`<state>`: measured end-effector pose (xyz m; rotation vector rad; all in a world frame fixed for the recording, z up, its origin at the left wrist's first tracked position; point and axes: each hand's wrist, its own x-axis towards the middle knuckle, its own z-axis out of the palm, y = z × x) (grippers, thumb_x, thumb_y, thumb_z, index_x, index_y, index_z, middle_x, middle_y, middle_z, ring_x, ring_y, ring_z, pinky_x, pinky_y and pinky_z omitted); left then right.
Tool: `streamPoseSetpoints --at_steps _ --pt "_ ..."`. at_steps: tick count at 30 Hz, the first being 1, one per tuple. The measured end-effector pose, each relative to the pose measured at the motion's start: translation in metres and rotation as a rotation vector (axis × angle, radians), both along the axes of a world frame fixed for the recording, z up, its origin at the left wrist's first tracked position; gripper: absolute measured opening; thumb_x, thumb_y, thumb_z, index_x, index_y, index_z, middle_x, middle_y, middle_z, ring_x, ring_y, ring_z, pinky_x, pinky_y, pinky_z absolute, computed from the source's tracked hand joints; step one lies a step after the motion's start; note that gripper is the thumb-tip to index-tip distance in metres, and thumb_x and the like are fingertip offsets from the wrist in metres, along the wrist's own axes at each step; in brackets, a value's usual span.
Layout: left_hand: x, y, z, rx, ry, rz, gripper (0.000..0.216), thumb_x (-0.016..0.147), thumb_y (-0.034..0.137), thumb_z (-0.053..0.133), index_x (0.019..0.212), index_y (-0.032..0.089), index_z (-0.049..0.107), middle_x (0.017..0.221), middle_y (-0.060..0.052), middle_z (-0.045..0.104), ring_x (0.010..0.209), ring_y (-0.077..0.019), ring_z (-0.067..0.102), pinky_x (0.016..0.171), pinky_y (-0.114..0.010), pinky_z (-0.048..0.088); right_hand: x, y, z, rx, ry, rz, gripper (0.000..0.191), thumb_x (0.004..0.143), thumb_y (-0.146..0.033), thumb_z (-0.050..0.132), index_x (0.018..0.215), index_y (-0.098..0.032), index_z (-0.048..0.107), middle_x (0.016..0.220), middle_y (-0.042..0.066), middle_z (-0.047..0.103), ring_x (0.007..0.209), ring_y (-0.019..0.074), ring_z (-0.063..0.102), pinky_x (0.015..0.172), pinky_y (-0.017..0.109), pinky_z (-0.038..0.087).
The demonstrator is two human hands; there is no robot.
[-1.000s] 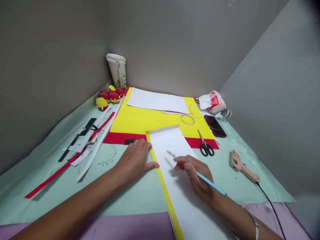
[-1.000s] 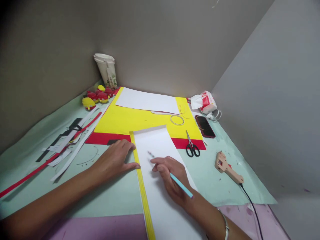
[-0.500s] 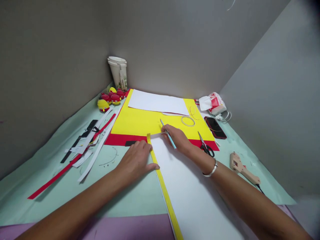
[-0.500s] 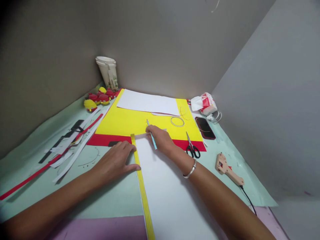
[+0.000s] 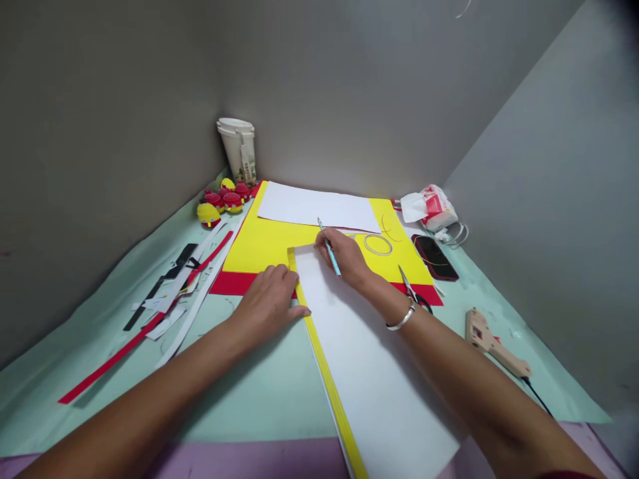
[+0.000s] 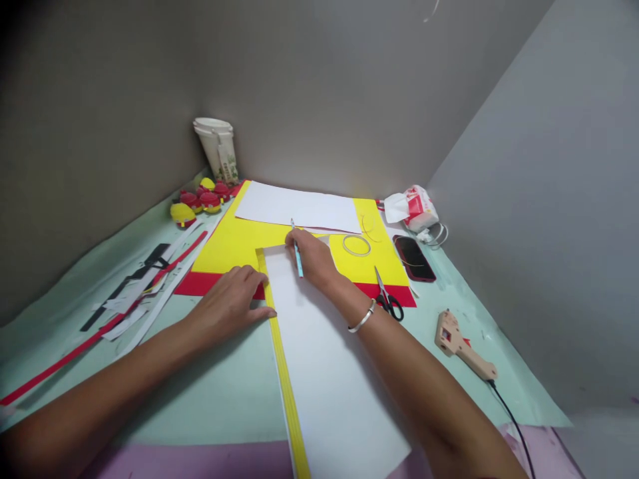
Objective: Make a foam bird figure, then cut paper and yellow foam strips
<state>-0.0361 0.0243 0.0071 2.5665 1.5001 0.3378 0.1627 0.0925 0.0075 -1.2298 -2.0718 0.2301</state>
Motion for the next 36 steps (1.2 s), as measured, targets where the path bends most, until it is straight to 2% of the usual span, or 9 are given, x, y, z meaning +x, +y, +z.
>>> streamPoseSetpoints --at_steps 11,19,23,27,30,33,36 --pt "-0.009 0.042 0.005 -0.006 0.096 0.037 0.044 0.077 0.049 0.066 0.106 0.016 0.065 0.102 -0.014 0.062 0.098 -0.0320 0.056 0.082 -0.040 0.044 -0.019 0.044 -0.007 0.031 0.048 0.019 0.015 0.084 -0.020 0.042 0.090 -0.022 0.055 0.087 0.000 0.060 0.075 0.0176 0.051 0.068 0.027 0.037" --pt "-0.016 0.054 0.002 -0.040 0.090 0.028 0.046 0.078 0.052 0.064 0.107 0.017 0.066 0.097 -0.012 0.063 0.095 -0.0307 0.057 0.077 -0.038 0.044 -0.024 0.050 -0.008 0.005 0.028 0.002 0.015 0.085 -0.018 0.046 0.096 -0.022 0.056 0.093 0.002 0.061 0.081 0.0184 0.054 0.069 0.028 0.039" --pt "-0.016 0.053 0.001 -0.046 0.063 0.024 0.045 0.079 0.052 0.064 0.107 0.017 0.066 0.098 -0.012 0.062 0.095 -0.0299 0.057 0.077 -0.037 0.044 -0.018 0.013 -0.004 -0.003 0.012 -0.016 0.019 0.086 -0.019 0.052 0.105 -0.022 0.054 0.106 0.006 0.059 0.084 0.0193 0.055 0.069 0.029 0.041" --pt "-0.015 0.051 0.001 -0.039 0.045 0.030 0.043 0.078 0.049 0.066 0.108 0.018 0.065 0.101 -0.012 0.061 0.097 -0.0293 0.056 0.080 -0.036 0.044 -0.009 -0.055 -0.005 -0.062 -0.037 0.073 0.013 0.086 -0.019 0.056 0.099 -0.023 0.056 0.092 0.003 0.065 0.074 0.0173 0.058 0.064 0.027 0.044" --pt "-0.014 0.049 0.002 -0.010 0.035 0.027 0.044 0.077 0.046 0.068 0.110 0.018 0.064 0.105 -0.012 0.061 0.100 -0.0297 0.055 0.083 -0.037 0.044 -0.004 -0.100 -0.012 -0.121 -0.066 0.150 0.014 0.085 -0.017 0.057 0.097 -0.023 0.057 0.090 0.003 0.068 0.079 0.0187 0.062 0.068 0.029 0.048" --pt "-0.014 0.048 0.001 0.013 0.002 0.016 0.041 0.077 0.045 0.069 0.107 0.017 0.065 0.105 -0.012 0.061 0.100 -0.0299 0.054 0.084 -0.038 0.044 -0.002 -0.122 -0.022 -0.151 -0.027 0.218 0.017 0.086 -0.016 0.058 0.101 -0.025 0.056 0.099 0.006 0.070 0.093 0.0213 0.064 0.079 0.034 0.052" --pt "-0.015 0.048 -0.001 0.005 -0.033 0.018 0.035 0.076 0.044 0.070 0.098 0.017 0.066 0.101 -0.011 0.061 0.098 -0.0289 0.054 0.082 -0.038 0.044 -0.002 -0.129 -0.028 -0.130 0.039 0.276 0.020 0.086 -0.016 0.060 0.102 -0.025 0.054 0.110 0.007 0.069 0.106 0.0219 0.062 0.089 0.037 0.052"
